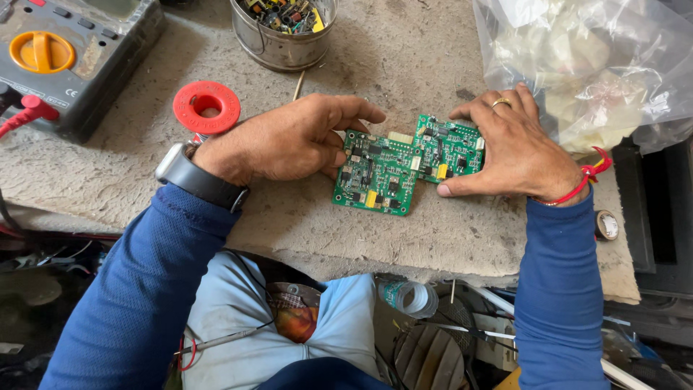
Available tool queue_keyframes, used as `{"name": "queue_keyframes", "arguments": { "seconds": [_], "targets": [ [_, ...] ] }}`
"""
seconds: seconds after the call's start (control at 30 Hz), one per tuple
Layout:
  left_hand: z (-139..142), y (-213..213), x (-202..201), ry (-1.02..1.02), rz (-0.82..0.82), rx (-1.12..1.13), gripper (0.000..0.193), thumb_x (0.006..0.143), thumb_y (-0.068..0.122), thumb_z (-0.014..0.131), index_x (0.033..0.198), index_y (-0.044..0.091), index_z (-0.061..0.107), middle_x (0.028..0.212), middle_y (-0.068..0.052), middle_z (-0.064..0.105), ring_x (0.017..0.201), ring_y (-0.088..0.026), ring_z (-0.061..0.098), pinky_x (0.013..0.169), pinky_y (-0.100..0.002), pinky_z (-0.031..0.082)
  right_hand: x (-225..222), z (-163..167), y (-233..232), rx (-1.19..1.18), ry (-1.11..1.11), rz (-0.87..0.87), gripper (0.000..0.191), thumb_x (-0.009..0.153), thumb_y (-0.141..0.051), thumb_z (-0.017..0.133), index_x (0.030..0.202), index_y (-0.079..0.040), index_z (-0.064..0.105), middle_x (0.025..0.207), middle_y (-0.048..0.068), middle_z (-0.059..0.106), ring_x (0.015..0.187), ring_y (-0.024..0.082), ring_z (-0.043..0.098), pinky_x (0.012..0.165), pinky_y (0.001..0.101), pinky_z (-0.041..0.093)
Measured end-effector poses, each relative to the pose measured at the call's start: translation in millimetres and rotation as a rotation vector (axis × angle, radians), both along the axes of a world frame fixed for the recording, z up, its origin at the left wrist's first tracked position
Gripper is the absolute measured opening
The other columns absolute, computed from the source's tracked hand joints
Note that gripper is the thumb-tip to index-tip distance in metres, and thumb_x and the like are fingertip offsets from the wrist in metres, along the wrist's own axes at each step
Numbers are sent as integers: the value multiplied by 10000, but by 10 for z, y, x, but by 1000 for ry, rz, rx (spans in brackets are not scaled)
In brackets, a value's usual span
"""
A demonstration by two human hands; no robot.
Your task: The person sits on the floor and works on two green circuit boards. They use a soldering iron and solder wire to reflow solder joints on one board, then use a multimeter to test continuity on both boards.
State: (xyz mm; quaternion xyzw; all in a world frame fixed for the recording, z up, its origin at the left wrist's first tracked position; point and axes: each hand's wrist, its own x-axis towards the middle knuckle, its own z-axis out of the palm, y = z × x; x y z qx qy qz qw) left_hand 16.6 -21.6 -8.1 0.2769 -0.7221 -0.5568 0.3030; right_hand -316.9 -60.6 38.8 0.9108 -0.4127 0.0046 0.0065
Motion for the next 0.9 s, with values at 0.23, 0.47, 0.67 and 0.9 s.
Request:
{"name": "queue_keyframes", "arguments": {
  "seconds": [0.23,0.47,0.67,0.9],
  "targets": [
    [77,190,44,-282,263,-481,492,753,18,667,1244,-13,654,1029,-195,749,935,-314,753,832,-364,588,-70,-104,-85,0,16,26,1126,490,-738,854,1361,-74,593,1355,282,535,1419,476,353,1193,673,47],
    [140,998,-81,-516,598,-688,323,784,131,717,1073,-7,672,908,-170,704,924,-390,655,746,-499,526,-271,3,-146,-144,-268,96,958,804,-762,774,1405,-38,600,1430,230,580,1377,398,520,1248,571,352],
    [83,1455,-140,-498,826,-658,364,806,229,786,1080,15,678,957,-154,656,907,-377,619,767,-479,485,-340,64,-22,-418,-429,61,778,912,-679,808,1282,-13,652,1352,149,628,1299,265,598,1135,410,513],
    [83,1653,10,-384,924,-752,441,796,230,842,1135,19,653,1064,-169,618,974,-354,598,791,-449,499,-1011,-504,1277,-900,-1186,-344,548,981,-466,664,924,67,547,884,177,494,792,303,476,746,424,347]
  ]
}}
